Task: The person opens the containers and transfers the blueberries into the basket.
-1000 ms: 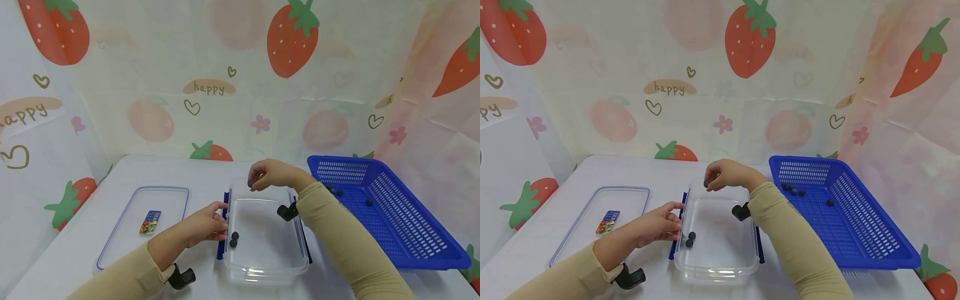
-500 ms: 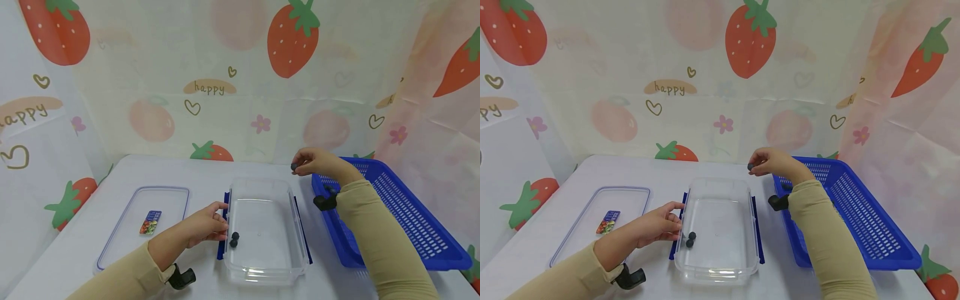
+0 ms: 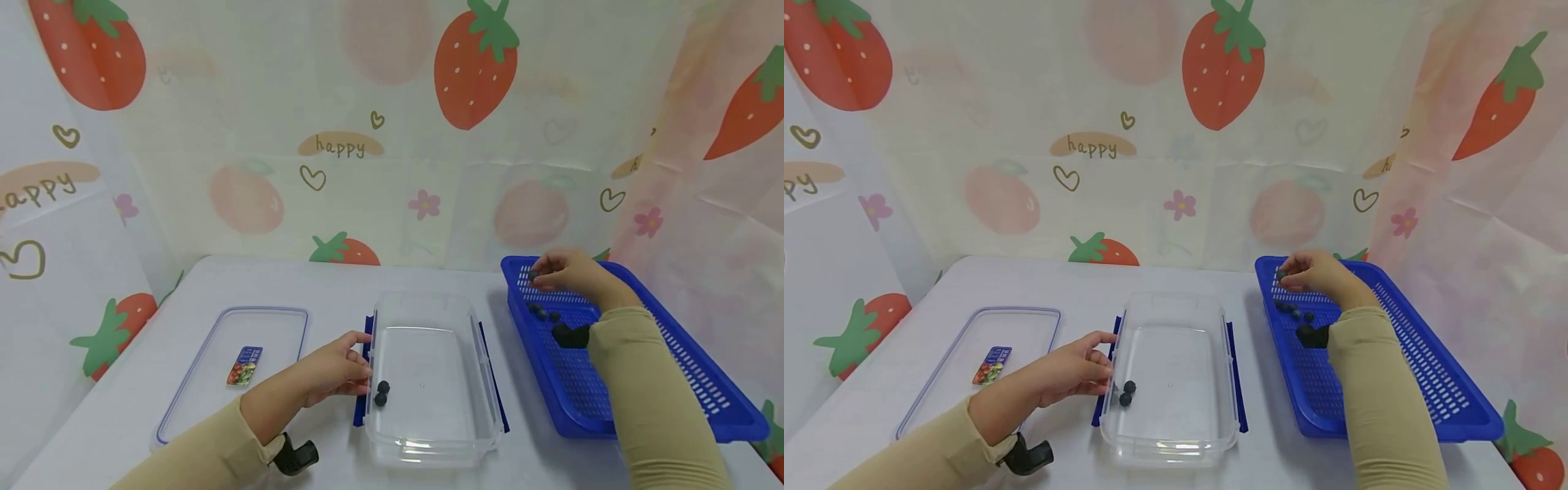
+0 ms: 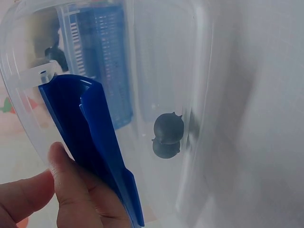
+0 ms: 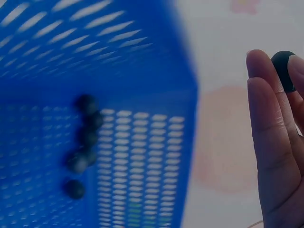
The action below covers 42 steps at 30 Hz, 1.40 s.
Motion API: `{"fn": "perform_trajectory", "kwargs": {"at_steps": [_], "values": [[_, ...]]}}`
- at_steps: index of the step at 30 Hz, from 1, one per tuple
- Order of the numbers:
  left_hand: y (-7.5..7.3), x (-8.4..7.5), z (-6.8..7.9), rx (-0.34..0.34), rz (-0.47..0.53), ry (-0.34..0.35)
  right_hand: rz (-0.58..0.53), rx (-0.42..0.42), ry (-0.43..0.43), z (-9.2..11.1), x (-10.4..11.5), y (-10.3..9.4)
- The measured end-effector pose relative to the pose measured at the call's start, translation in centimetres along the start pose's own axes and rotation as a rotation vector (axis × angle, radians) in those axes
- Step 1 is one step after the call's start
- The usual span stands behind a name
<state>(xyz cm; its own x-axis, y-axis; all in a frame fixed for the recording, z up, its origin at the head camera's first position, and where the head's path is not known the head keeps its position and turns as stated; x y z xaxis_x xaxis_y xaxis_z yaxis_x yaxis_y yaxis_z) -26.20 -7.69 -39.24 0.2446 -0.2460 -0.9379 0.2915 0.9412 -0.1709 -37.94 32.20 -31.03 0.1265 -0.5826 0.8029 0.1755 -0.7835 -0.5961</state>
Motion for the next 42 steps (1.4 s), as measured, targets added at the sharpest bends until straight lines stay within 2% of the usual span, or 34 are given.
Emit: {"fn": "perform_trajectory", "kwargs": {"at_steps": [6, 14, 23, 28, 34, 42], "values": [[0.1, 0.0, 0.0, -0.003, 0.002, -0.003, 0.005, 0.013, 0.051, 0.2, -1.9, -0.1], [0.1, -0.1, 0.0, -0.005, -0.002, 0.0, 0.012, 0.009, 0.099, 0.3, -3.2, -0.3], [0.1, -0.1, 0.1, -0.002, -0.004, 0.004, -0.062, 0.023, 0.093, 0.2, -3.7, -0.3], [0.1, -0.2, 0.2, -0.006, -0.006, 0.001, -0.044, 0.014, 0.091, 0.3, -3.6, -0.4], [0.1, -0.2, 0.3, -0.007, -0.006, 0.0, -0.043, -0.003, 0.076, 0.1, -2.4, -0.2], [0.2, -0.3, 0.4, -0.007, 0.0, -0.001, -0.03, 0.025, -0.033, -0.7, 2.6, 2.2]]}}
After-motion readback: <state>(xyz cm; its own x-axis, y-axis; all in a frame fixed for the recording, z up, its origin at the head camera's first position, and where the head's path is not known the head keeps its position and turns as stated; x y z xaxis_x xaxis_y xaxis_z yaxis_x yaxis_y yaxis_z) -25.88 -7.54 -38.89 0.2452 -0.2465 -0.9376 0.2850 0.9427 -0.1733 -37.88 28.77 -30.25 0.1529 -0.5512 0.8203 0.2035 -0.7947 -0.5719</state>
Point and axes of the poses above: each hand's wrist, its own z-axis away from the middle knuckle, its own y-axis out of the palm, x = y × z, the point moved 2 cm from there along -z, towards the middle knuckle, and after that the axes turned 7 degrees about -x, right-handed, at the moved point
